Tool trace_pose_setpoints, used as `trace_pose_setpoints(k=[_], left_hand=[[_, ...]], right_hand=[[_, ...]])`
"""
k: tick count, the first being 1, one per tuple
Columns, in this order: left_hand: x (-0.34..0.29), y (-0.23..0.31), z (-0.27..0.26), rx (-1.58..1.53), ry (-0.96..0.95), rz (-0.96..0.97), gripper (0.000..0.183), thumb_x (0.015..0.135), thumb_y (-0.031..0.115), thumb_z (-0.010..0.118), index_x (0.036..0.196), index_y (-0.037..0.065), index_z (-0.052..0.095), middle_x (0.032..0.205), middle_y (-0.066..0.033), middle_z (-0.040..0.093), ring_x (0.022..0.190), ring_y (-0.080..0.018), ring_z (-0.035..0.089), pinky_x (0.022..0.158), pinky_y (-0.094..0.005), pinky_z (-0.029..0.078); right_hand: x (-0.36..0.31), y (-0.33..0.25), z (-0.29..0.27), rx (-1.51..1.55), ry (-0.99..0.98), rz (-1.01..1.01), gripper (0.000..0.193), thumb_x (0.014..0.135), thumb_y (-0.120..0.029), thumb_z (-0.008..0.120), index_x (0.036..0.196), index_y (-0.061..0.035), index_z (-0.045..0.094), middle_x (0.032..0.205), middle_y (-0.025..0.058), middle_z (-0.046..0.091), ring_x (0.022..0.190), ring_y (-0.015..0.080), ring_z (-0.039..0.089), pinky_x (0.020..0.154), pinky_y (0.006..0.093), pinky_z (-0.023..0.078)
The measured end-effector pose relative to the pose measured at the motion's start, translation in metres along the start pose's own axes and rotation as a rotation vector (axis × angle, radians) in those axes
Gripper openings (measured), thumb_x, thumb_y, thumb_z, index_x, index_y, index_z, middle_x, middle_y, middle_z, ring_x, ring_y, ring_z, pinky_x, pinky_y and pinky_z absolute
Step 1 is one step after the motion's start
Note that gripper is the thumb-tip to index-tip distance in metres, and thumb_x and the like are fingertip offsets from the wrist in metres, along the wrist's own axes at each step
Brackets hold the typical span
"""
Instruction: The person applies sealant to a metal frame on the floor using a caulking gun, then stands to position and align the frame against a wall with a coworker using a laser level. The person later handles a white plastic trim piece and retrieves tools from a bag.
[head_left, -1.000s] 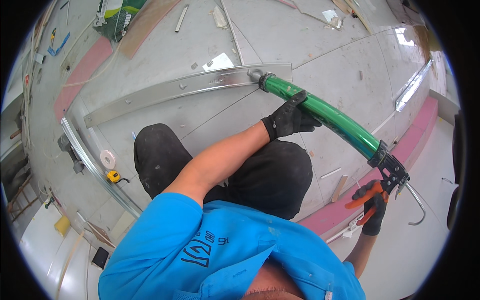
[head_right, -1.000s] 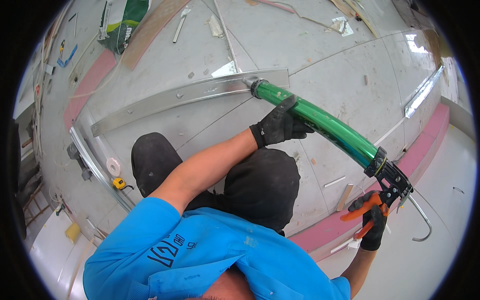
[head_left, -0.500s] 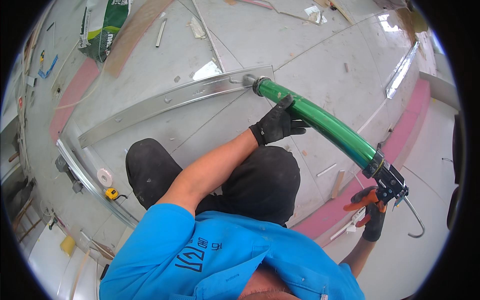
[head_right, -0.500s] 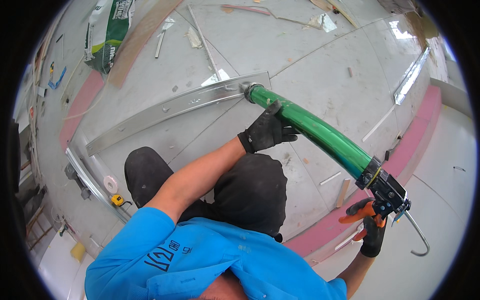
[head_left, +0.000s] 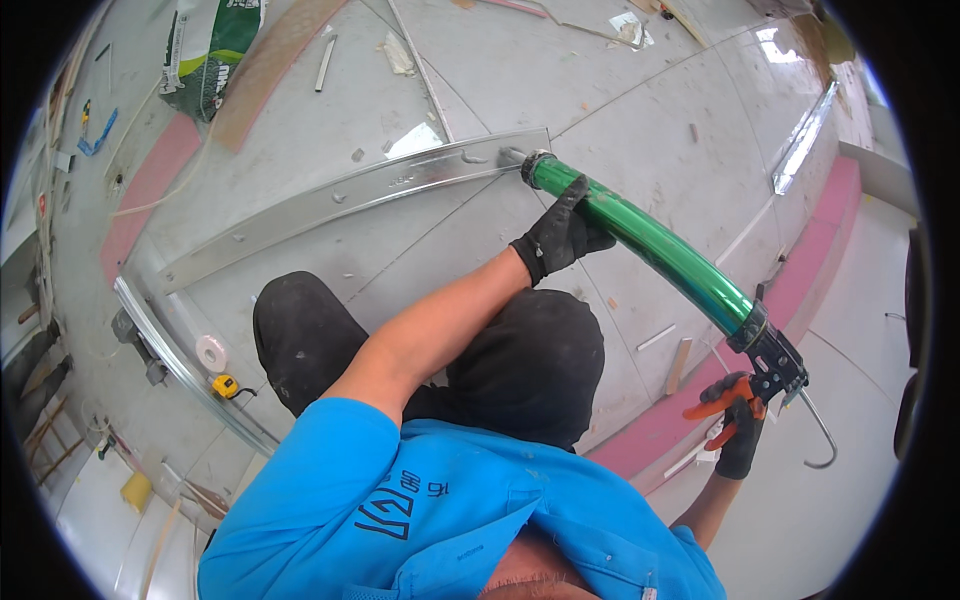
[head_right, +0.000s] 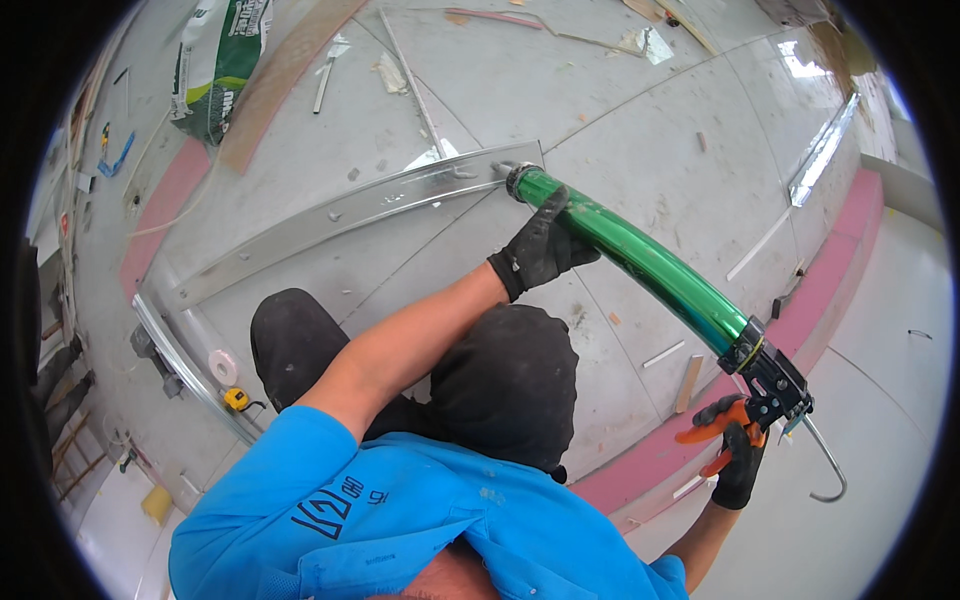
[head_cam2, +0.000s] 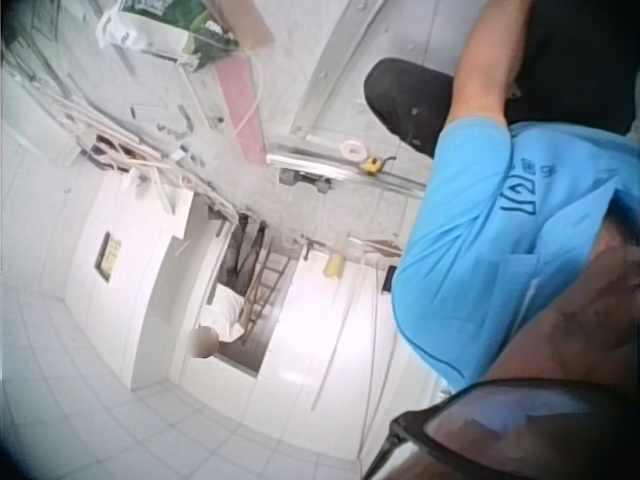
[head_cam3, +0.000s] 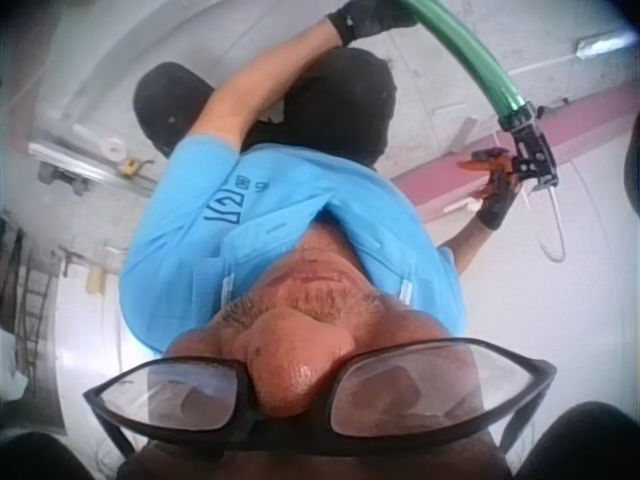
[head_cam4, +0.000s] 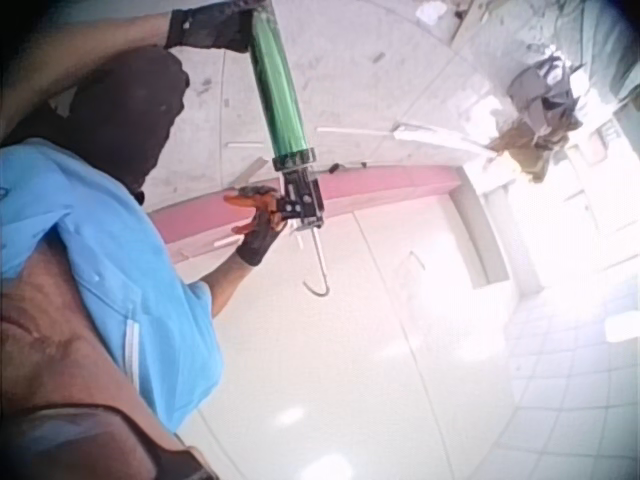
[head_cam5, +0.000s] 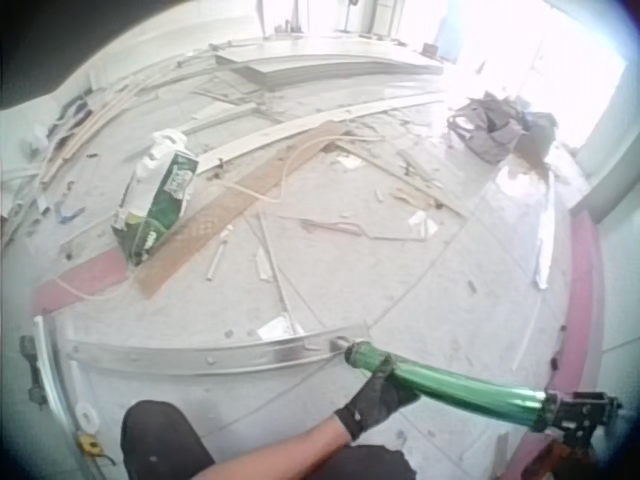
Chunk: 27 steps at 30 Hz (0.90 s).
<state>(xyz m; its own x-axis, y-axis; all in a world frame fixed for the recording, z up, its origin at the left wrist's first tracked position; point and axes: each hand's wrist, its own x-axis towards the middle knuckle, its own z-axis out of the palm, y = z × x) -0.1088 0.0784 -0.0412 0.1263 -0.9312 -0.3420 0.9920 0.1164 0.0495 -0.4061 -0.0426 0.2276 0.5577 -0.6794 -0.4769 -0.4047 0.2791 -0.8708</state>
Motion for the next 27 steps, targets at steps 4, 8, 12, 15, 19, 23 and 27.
trace_pose_setpoints(k=[4,8,12,15,19,23,27], left_hand=[[0.003,0.002,-0.001,-0.023,0.007,-0.002,0.066,0.087,0.066,0.055,0.125,0.011,0.054,0.120,-0.0091,0.063,0.107,-0.0234,0.062,0.094,-0.0393,0.050],[0.008,0.002,-0.007,-0.021,0.091,-0.007,0.063,0.089,0.064,0.054,0.123,0.012,0.055,0.120,-0.0089,0.063,0.108,-0.0235,0.062,0.095,-0.0407,0.050],[0.006,0.006,-0.005,-0.120,0.075,0.012,0.059,0.089,0.061,0.057,0.122,0.012,0.055,0.117,-0.0086,0.063,0.107,-0.0239,0.062,0.097,-0.0431,0.049],[-0.012,0.010,0.011,-0.179,0.024,0.055,0.056,0.088,0.057,0.061,0.119,0.010,0.055,0.112,-0.0090,0.063,0.107,-0.0253,0.061,0.099,-0.0440,0.048],[-0.038,0.029,0.036,-0.260,-0.085,0.244,0.048,0.085,0.047,0.070,0.108,0.005,0.061,0.112,-0.0121,0.063,0.111,-0.0300,0.059,0.100,-0.0468,0.047],[-0.037,0.058,0.064,-0.244,-0.043,0.485,0.037,0.083,0.034,0.075,0.101,0.005,0.059,0.105,-0.0116,0.062,0.107,-0.0327,0.060,0.097,-0.0487,0.049],[-0.019,0.079,0.059,-0.184,0.287,0.629,0.038,0.080,0.031,0.076,0.098,0.009,0.050,0.088,-0.0096,0.057,0.084,-0.0244,0.059,0.085,-0.0429,0.053]], right_hand=[[-0.004,-0.008,0.007,-0.108,0.022,-0.001,0.037,0.082,-0.015,0.062,0.114,0.0018,0.050,0.093,0.0131,0.058,0.083,0.0266,0.061,0.078,0.0443,0.051],[-0.009,-0.019,0.023,-0.289,0.015,-0.047,0.036,0.081,-0.013,0.062,0.112,0.0025,0.052,0.092,0.0138,0.061,0.083,0.0261,0.063,0.078,0.0416,0.052],[-0.012,-0.037,0.023,-0.558,-0.067,-0.089,0.033,0.080,-0.011,0.061,0.110,0.0032,0.057,0.095,0.0143,0.064,0.086,0.0249,0.065,0.080,0.0403,0.052],[-0.015,-0.035,-0.014,-0.691,-0.090,-0.161,0.034,0.081,-0.015,0.060,0.109,0.0042,0.060,0.096,0.0147,0.066,0.087,0.0248,0.066,0.081,0.0394,0.052],[0.002,0.021,-0.036,-0.294,-0.093,-0.073,0.043,0.090,-0.034,0.062,0.115,0.0002,0.056,0.103,0.0152,0.064,0.096,0.0308,0.064,0.087,0.0443,0.051],[0.053,0.131,-0.006,0.328,-0.176,-0.063,0.048,0.094,-0.041,0.059,0.121,-0.0026,0.051,0.107,0.0131,0.059,0.094,0.0310,0.062,0.093,0.0463,0.049],[0.073,0.169,0.031,-0.198,0.076,0.158,0.040,0.093,-0.040,0.061,0.105,-0.0023,0.057,0.088,0.0110,0.064,0.080,0.0277,0.065,0.077,0.0416,0.052]])
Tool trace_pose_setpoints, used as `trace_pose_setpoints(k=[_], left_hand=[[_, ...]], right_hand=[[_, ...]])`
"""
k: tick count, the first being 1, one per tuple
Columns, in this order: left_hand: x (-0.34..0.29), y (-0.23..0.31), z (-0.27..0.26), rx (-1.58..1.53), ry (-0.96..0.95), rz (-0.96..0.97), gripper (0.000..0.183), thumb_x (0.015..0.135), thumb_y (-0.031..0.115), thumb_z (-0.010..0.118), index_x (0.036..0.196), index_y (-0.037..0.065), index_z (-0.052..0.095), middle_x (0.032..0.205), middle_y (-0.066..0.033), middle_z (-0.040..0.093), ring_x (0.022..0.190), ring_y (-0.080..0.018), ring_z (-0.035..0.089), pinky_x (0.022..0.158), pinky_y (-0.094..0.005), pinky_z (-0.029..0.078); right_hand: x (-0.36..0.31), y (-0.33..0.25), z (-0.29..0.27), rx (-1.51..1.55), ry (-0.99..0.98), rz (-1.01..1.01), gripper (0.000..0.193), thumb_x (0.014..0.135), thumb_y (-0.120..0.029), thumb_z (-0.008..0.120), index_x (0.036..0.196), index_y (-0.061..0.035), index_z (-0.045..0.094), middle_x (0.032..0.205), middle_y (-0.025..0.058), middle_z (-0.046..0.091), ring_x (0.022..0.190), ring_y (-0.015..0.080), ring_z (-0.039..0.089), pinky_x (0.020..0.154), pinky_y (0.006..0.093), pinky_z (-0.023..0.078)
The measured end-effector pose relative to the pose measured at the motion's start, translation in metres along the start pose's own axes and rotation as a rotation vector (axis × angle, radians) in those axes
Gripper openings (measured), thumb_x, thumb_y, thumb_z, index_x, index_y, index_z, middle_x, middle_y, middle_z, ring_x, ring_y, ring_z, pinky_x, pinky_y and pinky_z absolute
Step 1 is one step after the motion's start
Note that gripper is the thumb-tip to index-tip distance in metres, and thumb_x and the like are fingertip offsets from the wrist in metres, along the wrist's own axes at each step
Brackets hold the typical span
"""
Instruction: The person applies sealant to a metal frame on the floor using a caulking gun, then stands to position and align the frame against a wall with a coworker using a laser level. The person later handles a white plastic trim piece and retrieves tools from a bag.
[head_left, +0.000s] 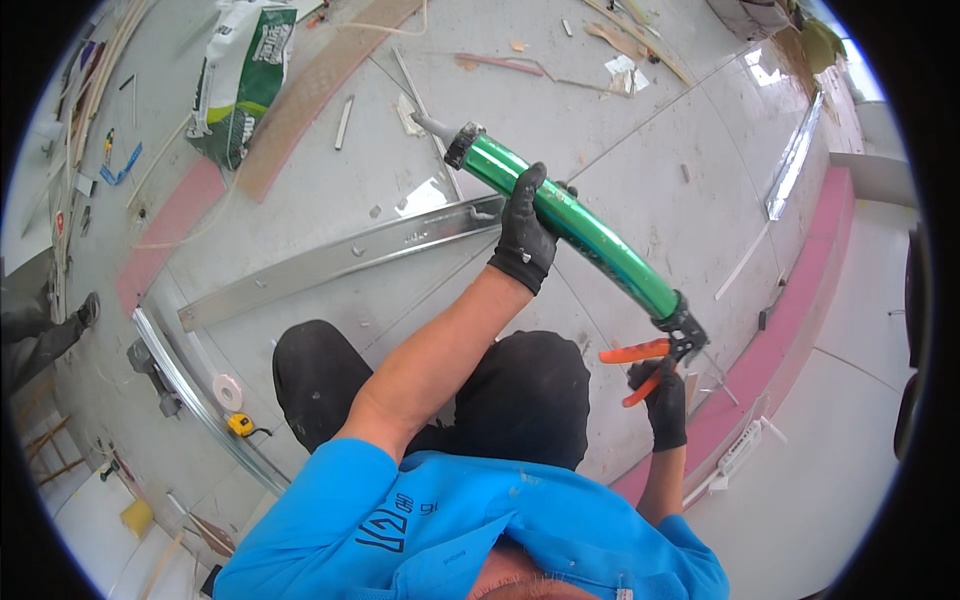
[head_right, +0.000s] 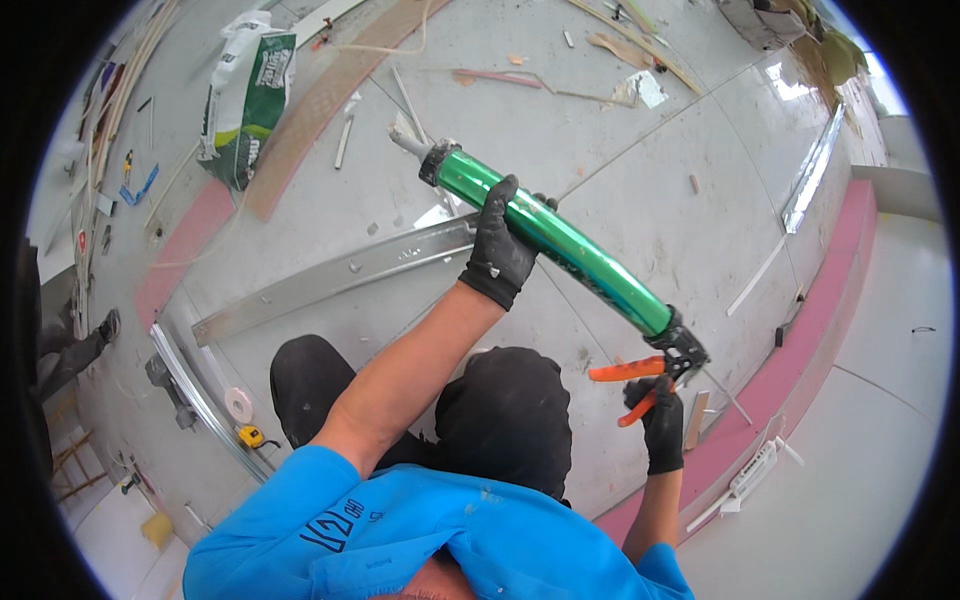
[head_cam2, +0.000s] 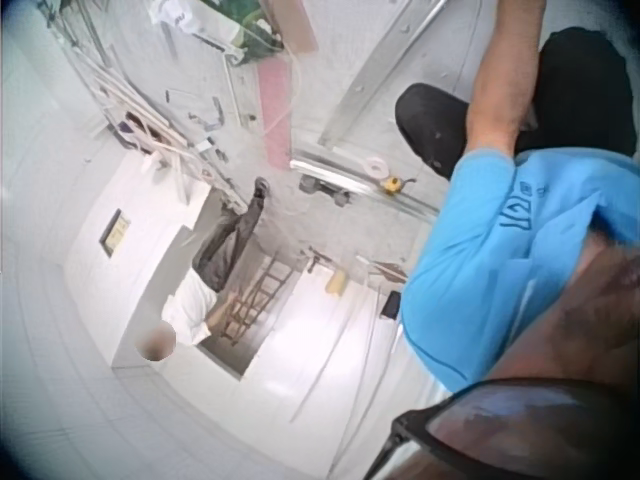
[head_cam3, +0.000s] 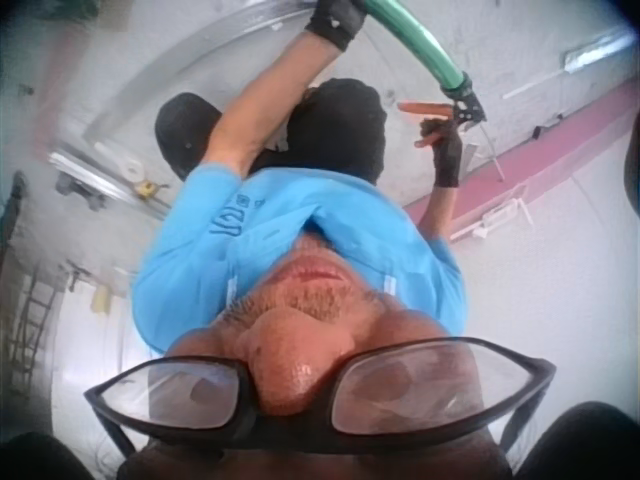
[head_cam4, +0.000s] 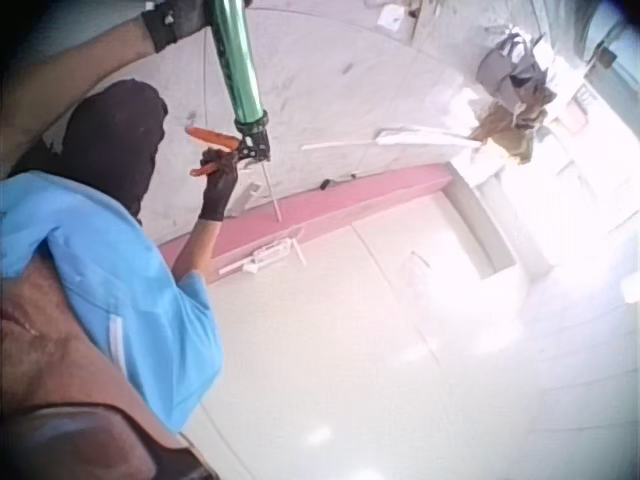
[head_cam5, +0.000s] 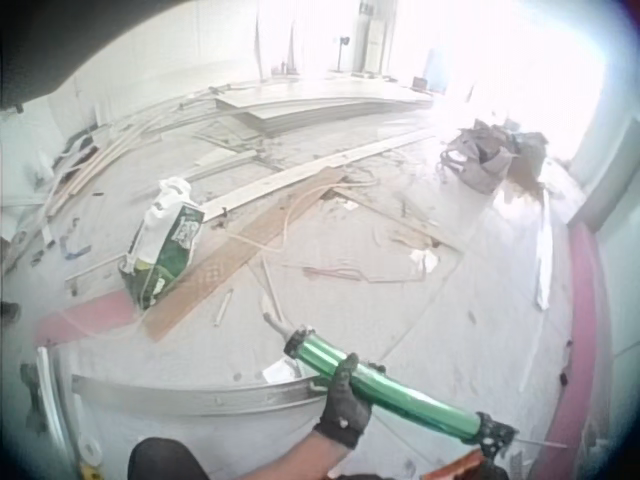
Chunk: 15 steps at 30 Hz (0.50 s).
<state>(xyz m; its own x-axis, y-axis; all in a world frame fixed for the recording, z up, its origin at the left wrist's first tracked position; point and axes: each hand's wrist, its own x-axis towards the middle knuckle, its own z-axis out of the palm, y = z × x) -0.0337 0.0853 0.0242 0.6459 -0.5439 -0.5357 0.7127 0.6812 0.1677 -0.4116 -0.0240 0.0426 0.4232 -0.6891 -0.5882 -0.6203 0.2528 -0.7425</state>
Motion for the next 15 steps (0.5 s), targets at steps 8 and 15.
trace_pose_setpoints(k=[8,15], left_hand=[[-0.002,-0.015,-0.008,0.262,-0.089,-0.008,0.030,0.080,0.025,0.078,0.095,0.009,0.059,0.082,-0.0057,0.063,0.076,-0.0181,0.063,0.069,-0.0347,0.052],[0.011,0.027,-0.035,1.609,-0.312,0.144,0.085,0.068,0.046,0.085,0.128,-0.002,0.048,0.113,-0.0157,0.060,0.106,-0.0272,0.059,0.091,-0.0394,0.049]], right_hand=[[0.025,-0.092,0.095,-0.805,0.139,-0.801,0.054,0.080,-0.032,0.074,0.119,-0.0044,0.049,0.093,0.0164,0.065,0.082,0.0336,0.065,0.071,0.0429,0.052],[0.113,-0.083,0.152,-0.721,0.005,-0.608,0.072,0.071,-0.029,0.080,0.129,-0.0041,0.046,0.096,0.0211,0.066,0.086,0.0391,0.066,0.072,0.0456,0.052]])
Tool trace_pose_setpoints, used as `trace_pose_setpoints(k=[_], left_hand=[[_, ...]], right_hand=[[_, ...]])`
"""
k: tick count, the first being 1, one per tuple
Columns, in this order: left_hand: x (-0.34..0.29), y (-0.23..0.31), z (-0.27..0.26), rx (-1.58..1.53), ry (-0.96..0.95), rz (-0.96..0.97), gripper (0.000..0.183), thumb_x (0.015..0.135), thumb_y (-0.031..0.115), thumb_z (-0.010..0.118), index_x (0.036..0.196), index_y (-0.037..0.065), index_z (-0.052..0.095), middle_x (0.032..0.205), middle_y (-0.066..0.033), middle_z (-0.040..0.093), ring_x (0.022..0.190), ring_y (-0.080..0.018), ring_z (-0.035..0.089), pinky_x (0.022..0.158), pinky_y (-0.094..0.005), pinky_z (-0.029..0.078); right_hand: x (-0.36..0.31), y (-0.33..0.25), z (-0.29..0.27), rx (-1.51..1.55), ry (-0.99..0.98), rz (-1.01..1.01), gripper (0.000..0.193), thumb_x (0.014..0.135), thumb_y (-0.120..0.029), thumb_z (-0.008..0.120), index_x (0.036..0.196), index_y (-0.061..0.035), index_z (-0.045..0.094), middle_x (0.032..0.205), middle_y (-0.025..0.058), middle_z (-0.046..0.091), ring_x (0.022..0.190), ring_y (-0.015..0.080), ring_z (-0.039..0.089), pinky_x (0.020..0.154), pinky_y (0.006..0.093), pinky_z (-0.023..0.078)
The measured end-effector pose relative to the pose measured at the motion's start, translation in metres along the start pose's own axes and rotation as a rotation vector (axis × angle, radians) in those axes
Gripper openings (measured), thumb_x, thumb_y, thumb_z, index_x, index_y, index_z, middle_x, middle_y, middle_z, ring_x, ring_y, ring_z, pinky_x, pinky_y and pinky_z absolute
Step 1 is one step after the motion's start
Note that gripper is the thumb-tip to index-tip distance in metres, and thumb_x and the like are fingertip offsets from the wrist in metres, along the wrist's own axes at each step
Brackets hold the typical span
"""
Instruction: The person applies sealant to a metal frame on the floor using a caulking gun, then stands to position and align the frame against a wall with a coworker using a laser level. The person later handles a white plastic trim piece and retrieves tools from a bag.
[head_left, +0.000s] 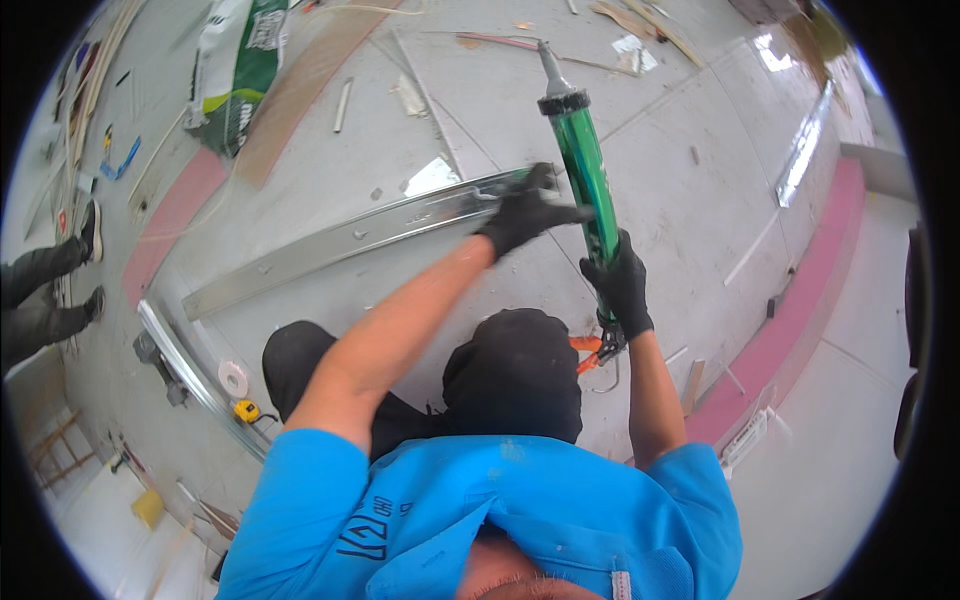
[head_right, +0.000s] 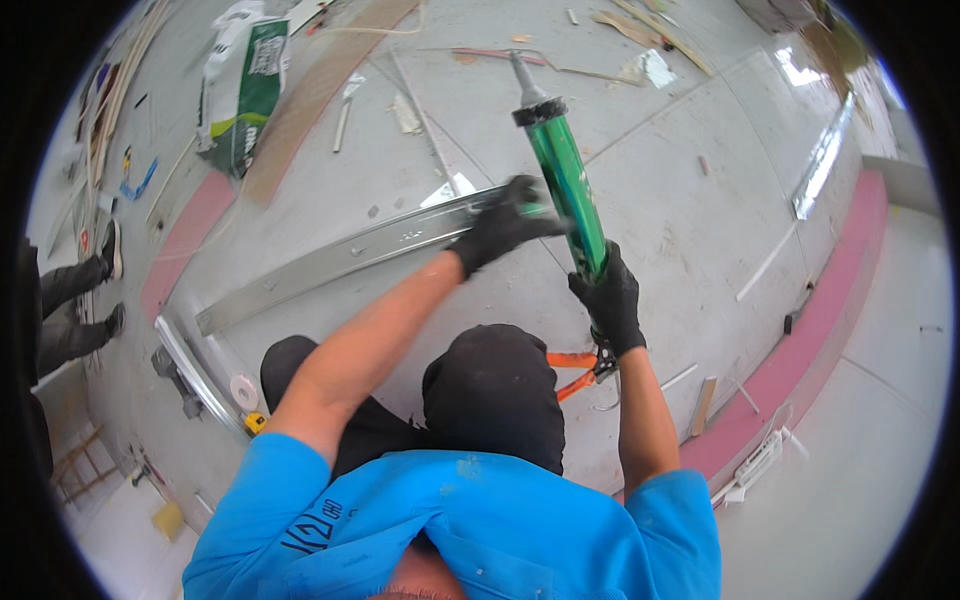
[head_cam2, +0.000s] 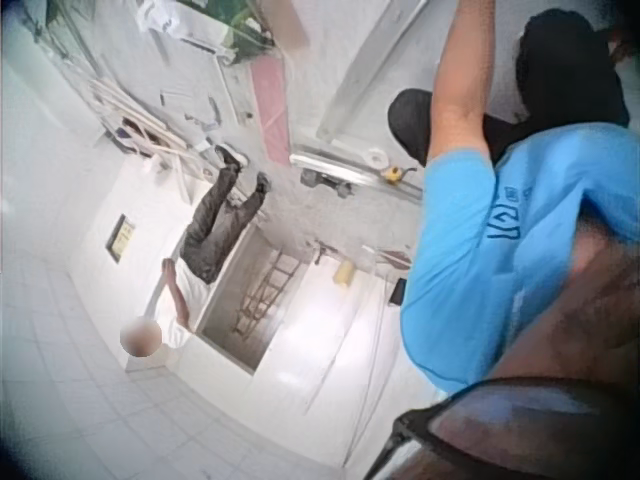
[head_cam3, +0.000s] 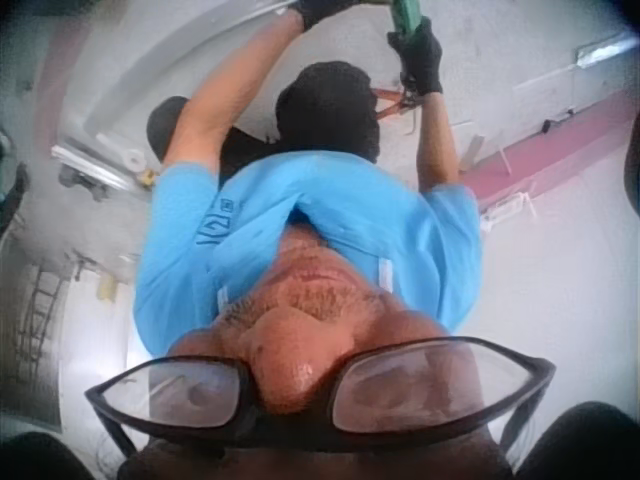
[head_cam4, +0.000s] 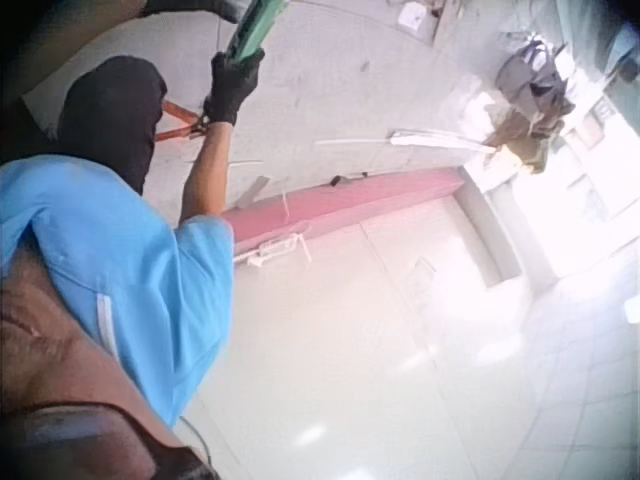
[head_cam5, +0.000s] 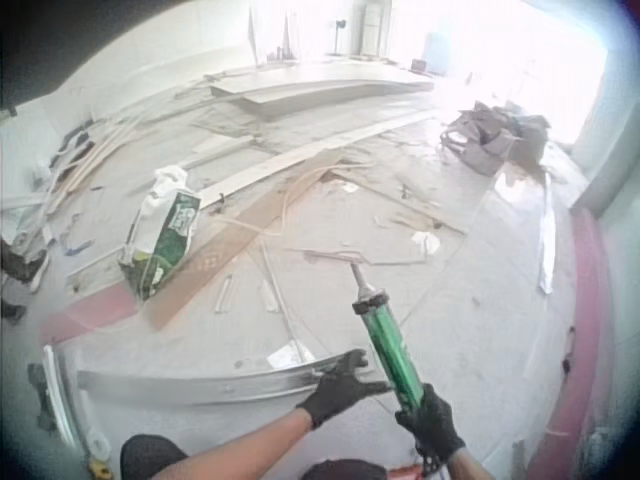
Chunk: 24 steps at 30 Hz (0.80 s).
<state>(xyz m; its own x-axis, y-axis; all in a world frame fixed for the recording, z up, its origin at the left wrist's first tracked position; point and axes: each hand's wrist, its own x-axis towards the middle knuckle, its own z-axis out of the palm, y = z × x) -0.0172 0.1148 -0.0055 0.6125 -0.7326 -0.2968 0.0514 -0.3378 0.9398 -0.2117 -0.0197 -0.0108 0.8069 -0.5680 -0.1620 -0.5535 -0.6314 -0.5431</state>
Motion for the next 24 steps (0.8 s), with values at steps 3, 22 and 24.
trace_pose_setpoints(k=[3,22,24], left_hand=[[-0.015,-0.064,-0.078,0.875,-0.023,-0.026,0.115,0.054,0.056,0.086,0.142,0.001,0.034,0.135,-0.0175,0.048,0.127,-0.0321,0.044,0.105,-0.0482,0.034],[-0.061,-0.155,-0.172,1.192,0.104,0.213,0.087,0.052,0.029,0.080,0.127,-0.001,0.048,0.109,-0.0161,0.062,0.101,-0.0290,0.062,0.084,-0.0435,0.048],[-0.059,-0.139,-0.175,1.190,0.044,0.074,0.084,0.049,0.029,0.082,0.122,0.001,0.052,0.107,-0.0149,0.064,0.096,-0.0281,0.064,0.081,-0.0427,0.051]], right_hand=[[0.023,0.047,0.011,0.093,-0.043,0.175,0.064,0.069,-0.032,0.081,0.118,-0.0030,0.052,0.089,0.0199,0.067,0.082,0.0357,0.066,0.071,0.0437,0.052],[0.048,0.234,0.074,-0.235,-0.099,0.294,0.056,0.074,-0.037,0.080,0.108,0.0015,0.057,0.093,0.0206,0.065,0.087,0.0376,0.063,0.076,0.0469,0.050],[0.065,0.212,0.072,-0.394,-0.120,0.274,0.062,0.075,-0.040,0.079,0.113,0.0023,0.055,0.098,0.0229,0.064,0.092,0.0411,0.062,0.079,0.0485,0.050]])
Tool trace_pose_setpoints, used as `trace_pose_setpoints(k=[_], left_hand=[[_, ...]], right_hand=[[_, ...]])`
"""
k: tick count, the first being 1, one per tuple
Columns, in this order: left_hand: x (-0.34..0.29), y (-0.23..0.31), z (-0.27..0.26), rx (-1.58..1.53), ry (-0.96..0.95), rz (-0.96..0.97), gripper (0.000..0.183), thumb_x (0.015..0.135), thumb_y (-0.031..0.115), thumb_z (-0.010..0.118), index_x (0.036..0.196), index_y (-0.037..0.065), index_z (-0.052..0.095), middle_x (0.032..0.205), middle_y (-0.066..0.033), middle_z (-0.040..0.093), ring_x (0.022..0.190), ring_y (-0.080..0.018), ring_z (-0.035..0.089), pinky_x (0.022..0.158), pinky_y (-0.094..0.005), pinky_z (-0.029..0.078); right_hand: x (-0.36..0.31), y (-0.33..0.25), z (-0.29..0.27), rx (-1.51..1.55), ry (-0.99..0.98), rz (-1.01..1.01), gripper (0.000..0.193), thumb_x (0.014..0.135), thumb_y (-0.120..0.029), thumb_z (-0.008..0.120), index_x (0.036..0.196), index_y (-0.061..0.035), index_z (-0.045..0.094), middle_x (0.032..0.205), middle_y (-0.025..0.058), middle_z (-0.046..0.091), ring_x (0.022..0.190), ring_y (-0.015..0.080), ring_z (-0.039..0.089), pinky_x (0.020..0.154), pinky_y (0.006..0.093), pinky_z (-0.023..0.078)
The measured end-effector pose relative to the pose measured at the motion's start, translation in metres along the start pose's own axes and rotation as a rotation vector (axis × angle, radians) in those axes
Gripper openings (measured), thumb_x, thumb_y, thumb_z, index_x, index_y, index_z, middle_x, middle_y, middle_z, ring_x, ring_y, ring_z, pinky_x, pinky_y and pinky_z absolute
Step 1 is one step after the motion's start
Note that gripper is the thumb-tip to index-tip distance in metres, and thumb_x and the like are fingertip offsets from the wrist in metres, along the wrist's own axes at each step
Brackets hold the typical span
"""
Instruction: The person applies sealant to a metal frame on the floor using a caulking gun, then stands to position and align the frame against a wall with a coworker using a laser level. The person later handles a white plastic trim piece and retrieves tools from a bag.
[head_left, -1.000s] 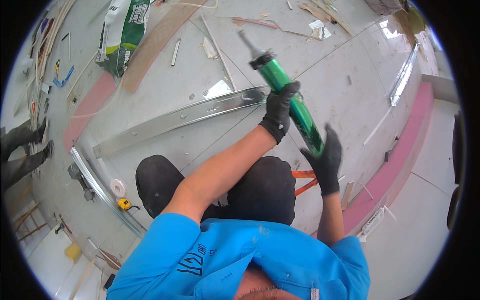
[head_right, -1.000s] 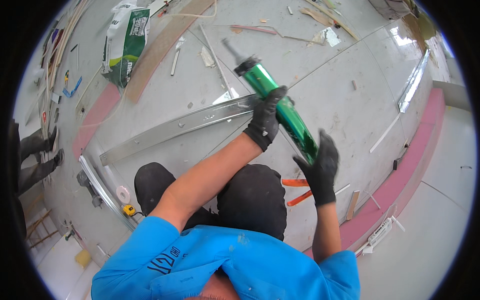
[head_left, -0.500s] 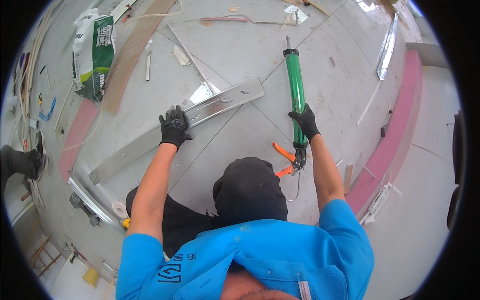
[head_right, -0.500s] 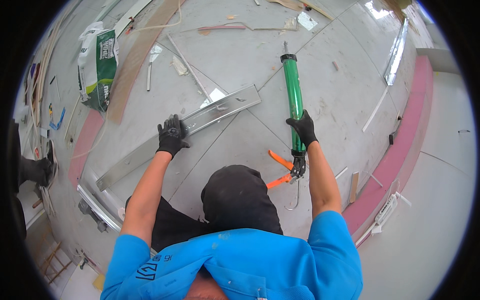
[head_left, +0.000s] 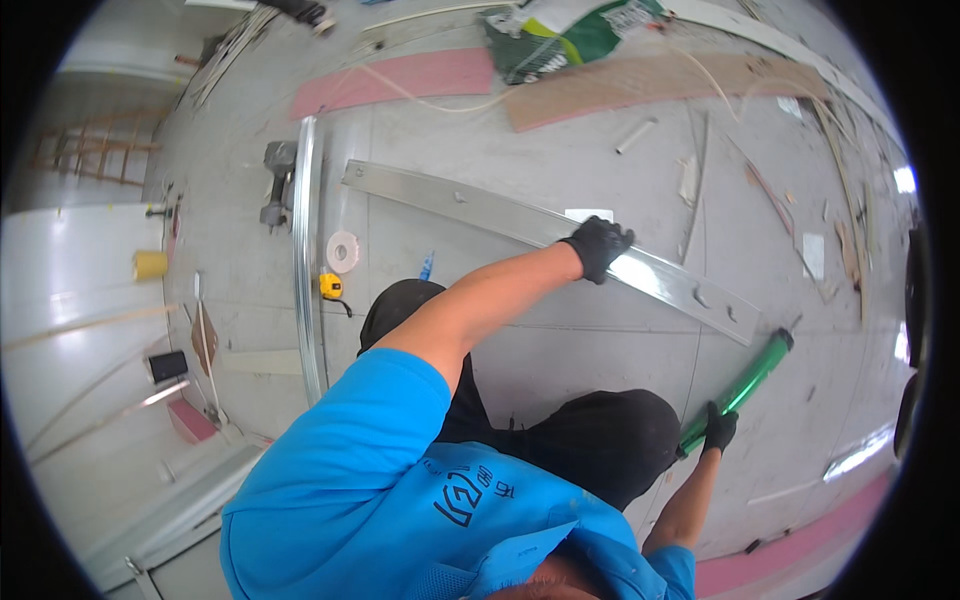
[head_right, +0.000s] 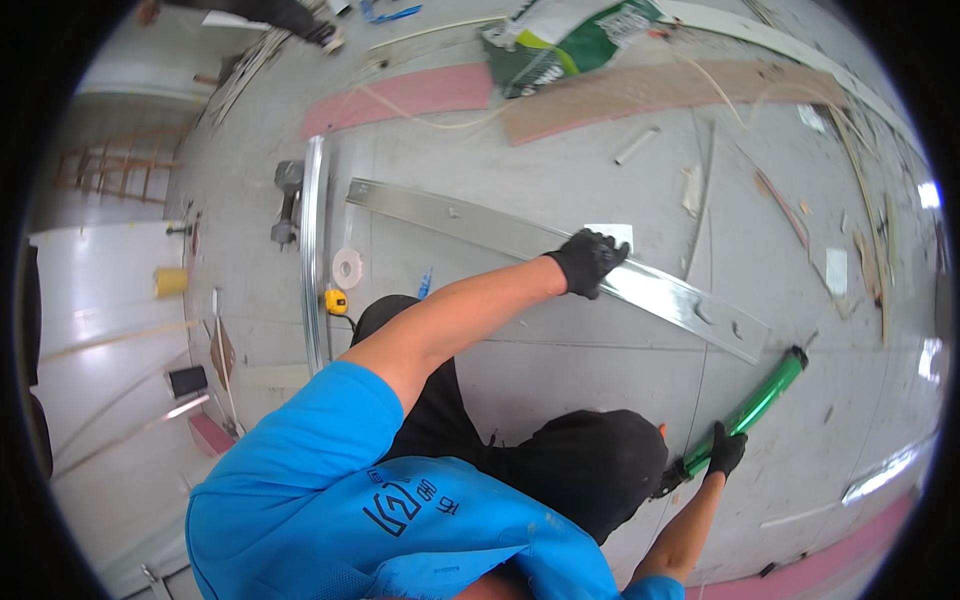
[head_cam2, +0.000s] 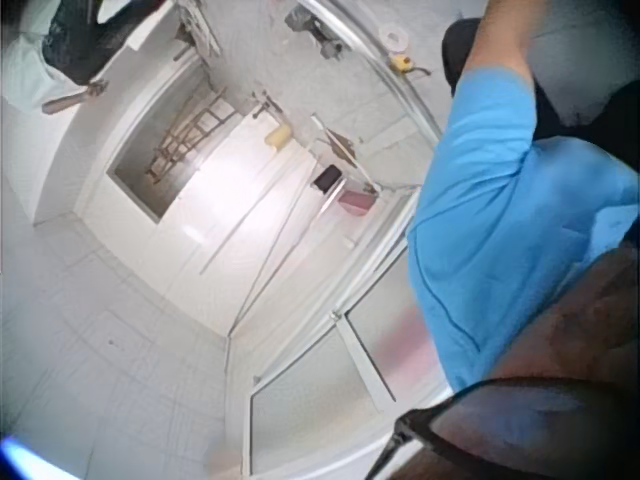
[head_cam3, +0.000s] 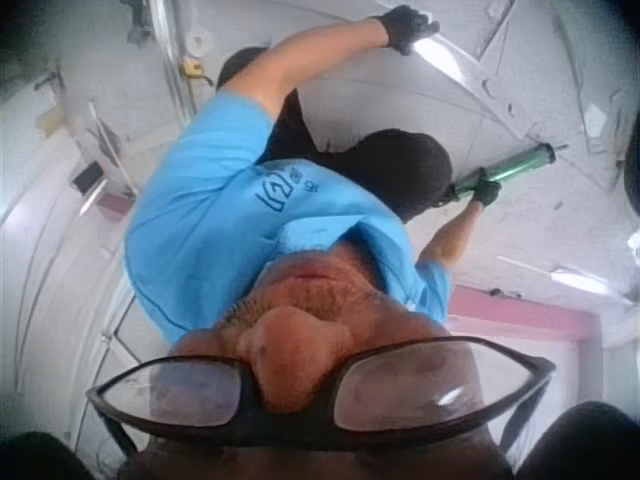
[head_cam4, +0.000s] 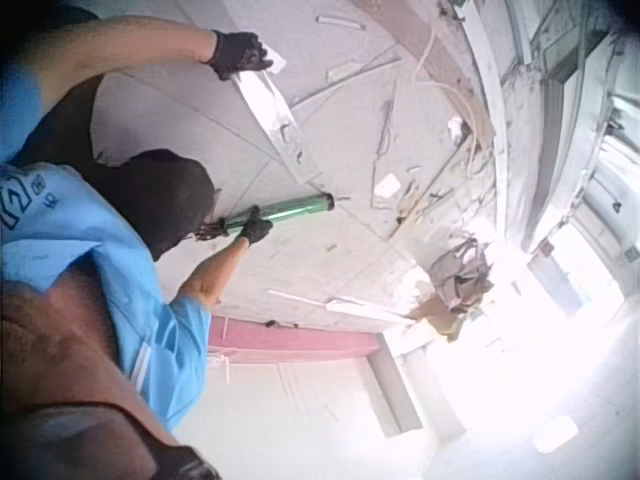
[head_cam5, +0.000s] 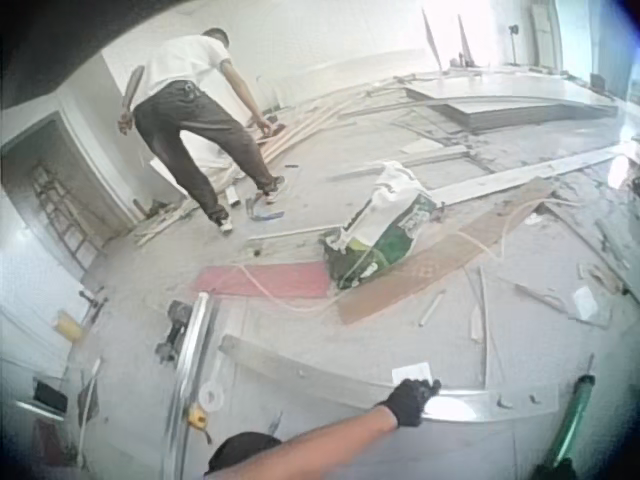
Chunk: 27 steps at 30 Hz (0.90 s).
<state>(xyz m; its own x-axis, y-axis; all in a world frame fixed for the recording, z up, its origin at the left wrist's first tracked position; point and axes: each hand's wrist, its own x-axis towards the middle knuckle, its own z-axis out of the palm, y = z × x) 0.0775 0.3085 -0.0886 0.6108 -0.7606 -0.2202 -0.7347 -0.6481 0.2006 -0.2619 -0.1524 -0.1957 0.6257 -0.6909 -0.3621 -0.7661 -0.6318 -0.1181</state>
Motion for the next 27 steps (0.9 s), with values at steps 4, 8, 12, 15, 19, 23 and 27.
trace_pose_setpoints(k=[4,8,12,15,19,23,27], left_hand=[[0.005,-0.002,-0.042,-0.101,-0.147,-0.046,0.074,0.050,0.032,0.084,0.114,0.005,0.059,0.100,-0.0096,0.067,0.095,-0.0258,0.066,0.076,-0.0429,0.052],[-0.003,-0.009,-0.066,0.023,-0.156,0.007,0.057,0.056,0.035,0.082,0.105,0.010,0.069,0.101,-0.0051,0.069,0.094,-0.0224,0.068,0.069,-0.0443,0.052],[-0.031,-0.016,-0.119,0.066,-0.185,-0.079,0.049,0.065,0.025,0.074,0.108,0.005,0.061,0.095,-0.0087,0.068,0.090,-0.0211,0.067,0.070,-0.0399,0.050],[-0.055,-0.036,-0.133,0.059,-0.117,-0.174,0.047,0.066,0.022,0.072,0.108,0.005,0.059,0.093,-0.0101,0.068,0.088,-0.0231,0.067,0.071,-0.0395,0.050],[-0.123,-0.067,-0.196,-0.156,-0.105,-0.184,0.059,0.062,0.023,0.077,0.113,0.003,0.057,0.097,-0.0123,0.066,0.091,-0.0264,0.065,0.077,-0.0404,0.049],[-0.203,-0.079,-0.222,-0.196,-0.001,-0.280,0.086,0.053,0.031,0.082,0.127,0.002,0.051,0.099,-0.0130,0.061,0.089,-0.0283,0.062,0.078,-0.0426,0.047],[-0.283,-0.066,-0.284,-0.164,0.176,-0.316,0.083,0.058,0.029,0.077,0.131,0.001,0.049,0.091,-0.0123,0.059,0.083,-0.0287,0.061,0.073,-0.0424,0.047]], right_hand=[[-0.017,-0.067,-0.046,-0.069,0.298,-0.217,0.066,0.083,-0.032,0.073,0.132,0.0040,0.046,0.120,0.0246,0.058,0.114,0.0383,0.055,0.094,0.0457,0.046],[-0.133,-0.232,-0.179,0.434,0.146,-0.481,0.051,0.091,-0.019,0.066,0.132,0.0044,0.049,0.130,0.0186,0.057,0.121,0.0309,0.055,0.101,0.0424,0.043],[-0.276,-0.331,-0.253,0.257,-0.029,-0.897,0.048,0.091,-0.023,0.064,0.129,0.0030,0.052,0.128,0.0179,0.058,0.118,0.0336,0.057,0.100,0.0439,0.044],[-0.313,-0.365,-0.268,0.051,-0.258,-1.098,0.041,0.089,-0.024,0.063,0.121,0.0013,0.058,0.118,0.0197,0.062,0.110,0.0388,0.059,0.096,0.0457,0.046],[-0.334,-0.376,-0.279,0.081,-0.406,-1.013,0.030,0.088,-0.020,0.061,0.111,-0.0007,0.062,0.104,0.0171,0.066,0.100,0.0369,0.062,0.088,0.0466,0.048],[-0.340,-0.350,-0.272,0.025,-0.455,-0.988,0.022,0.088,-0.020,0.060,0.104,-0.0041,0.064,0.098,0.0166,0.068,0.093,0.0343,0.064,0.081,0.0452,0.051],[-0.354,-0.353,-0.277,-0.340,-0.559,-0.974,0.017,0.088,-0.022,0.057,0.094,-0.0077,0.064,0.089,0.0164,0.068,0.087,0.0347,0.065,0.075,0.0454,0.051]])
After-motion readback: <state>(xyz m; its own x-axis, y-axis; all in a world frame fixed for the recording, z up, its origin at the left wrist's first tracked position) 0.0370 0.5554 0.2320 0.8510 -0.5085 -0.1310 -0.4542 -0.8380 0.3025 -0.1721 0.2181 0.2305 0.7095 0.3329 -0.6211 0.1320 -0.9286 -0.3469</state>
